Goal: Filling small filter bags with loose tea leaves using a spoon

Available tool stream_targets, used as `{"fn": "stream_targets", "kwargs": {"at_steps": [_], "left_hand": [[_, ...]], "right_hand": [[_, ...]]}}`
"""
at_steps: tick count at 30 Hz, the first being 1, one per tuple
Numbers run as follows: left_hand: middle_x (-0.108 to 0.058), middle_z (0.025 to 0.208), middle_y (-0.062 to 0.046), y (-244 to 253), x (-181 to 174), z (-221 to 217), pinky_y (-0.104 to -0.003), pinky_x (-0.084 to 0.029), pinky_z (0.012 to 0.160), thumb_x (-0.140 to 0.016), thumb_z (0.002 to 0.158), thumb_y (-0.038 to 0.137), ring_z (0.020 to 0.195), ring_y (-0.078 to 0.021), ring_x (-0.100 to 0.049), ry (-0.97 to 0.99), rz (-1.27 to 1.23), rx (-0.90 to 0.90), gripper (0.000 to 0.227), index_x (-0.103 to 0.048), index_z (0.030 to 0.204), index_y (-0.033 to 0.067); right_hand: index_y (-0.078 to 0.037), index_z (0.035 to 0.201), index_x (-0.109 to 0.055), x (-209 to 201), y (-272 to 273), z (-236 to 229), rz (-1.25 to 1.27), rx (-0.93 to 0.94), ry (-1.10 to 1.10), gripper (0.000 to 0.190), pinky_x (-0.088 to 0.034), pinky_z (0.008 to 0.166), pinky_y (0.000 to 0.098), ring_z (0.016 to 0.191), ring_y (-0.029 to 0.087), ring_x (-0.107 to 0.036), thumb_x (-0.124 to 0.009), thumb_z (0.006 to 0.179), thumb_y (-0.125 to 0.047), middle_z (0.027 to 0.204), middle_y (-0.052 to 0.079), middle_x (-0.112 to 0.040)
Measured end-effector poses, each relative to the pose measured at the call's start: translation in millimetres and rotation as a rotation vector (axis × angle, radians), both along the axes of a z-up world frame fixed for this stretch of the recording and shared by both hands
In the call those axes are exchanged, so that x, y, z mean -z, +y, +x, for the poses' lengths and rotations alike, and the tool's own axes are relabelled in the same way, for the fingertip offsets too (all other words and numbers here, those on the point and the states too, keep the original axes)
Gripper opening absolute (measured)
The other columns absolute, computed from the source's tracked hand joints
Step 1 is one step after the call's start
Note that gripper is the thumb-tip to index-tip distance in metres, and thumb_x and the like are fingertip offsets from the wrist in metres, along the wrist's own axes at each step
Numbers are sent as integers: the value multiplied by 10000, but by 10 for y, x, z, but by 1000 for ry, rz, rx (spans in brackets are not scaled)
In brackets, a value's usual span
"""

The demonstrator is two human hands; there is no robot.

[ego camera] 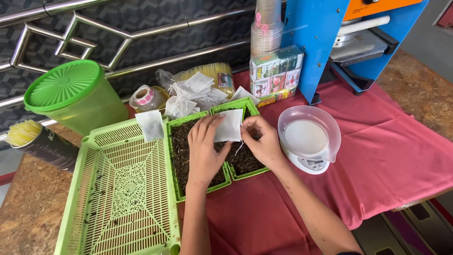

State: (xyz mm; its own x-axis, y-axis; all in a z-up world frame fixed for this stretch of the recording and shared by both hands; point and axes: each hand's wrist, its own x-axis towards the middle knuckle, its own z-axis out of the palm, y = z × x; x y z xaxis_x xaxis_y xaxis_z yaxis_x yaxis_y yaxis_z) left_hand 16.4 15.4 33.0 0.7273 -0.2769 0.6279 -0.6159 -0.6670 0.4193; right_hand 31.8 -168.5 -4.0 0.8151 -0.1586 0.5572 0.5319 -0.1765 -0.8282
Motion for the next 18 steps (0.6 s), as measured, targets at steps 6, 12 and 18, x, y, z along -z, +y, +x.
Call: {"fn": "stream_targets", "kwargs": {"at_steps": [6, 12, 18], "left_hand": [[-625, 1333, -59, -52, -29, -69, -517, -421, 1058, -679, 971, 200, 1293, -268, -540, 117, -164, 150, 449, -608, 1413, 155], [-719, 1118, -2, -103, 88, -3, -433, -497, 956, -708, 940, 54, 1135, -219, -656, -37, -252, 129, 293, -733, 1215, 153], [-734, 999, 68, -167, 162, 26, -356, -524, 857, -741, 927, 79, 1002, -166, -698, -52, -306, 112, 180, -761, 1068, 189]], "right_hand": [[-51, 971, -685, -141, 76, -133, -68, 37, -97, 148, -584, 636, 294, 695, 172, -720, -756, 858, 15, 805, 64, -753], [-37, 972, -684, -111, 103, -129, -22, -47, -89, 129, -570, 632, 317, 693, 152, -700, -740, 868, 17, 788, 83, -747], [-23, 987, -664, 2, 75, -65, 20, -89, -76, 124, -550, 642, 312, 704, 132, -662, -726, 887, 16, 771, 96, -722]]}}
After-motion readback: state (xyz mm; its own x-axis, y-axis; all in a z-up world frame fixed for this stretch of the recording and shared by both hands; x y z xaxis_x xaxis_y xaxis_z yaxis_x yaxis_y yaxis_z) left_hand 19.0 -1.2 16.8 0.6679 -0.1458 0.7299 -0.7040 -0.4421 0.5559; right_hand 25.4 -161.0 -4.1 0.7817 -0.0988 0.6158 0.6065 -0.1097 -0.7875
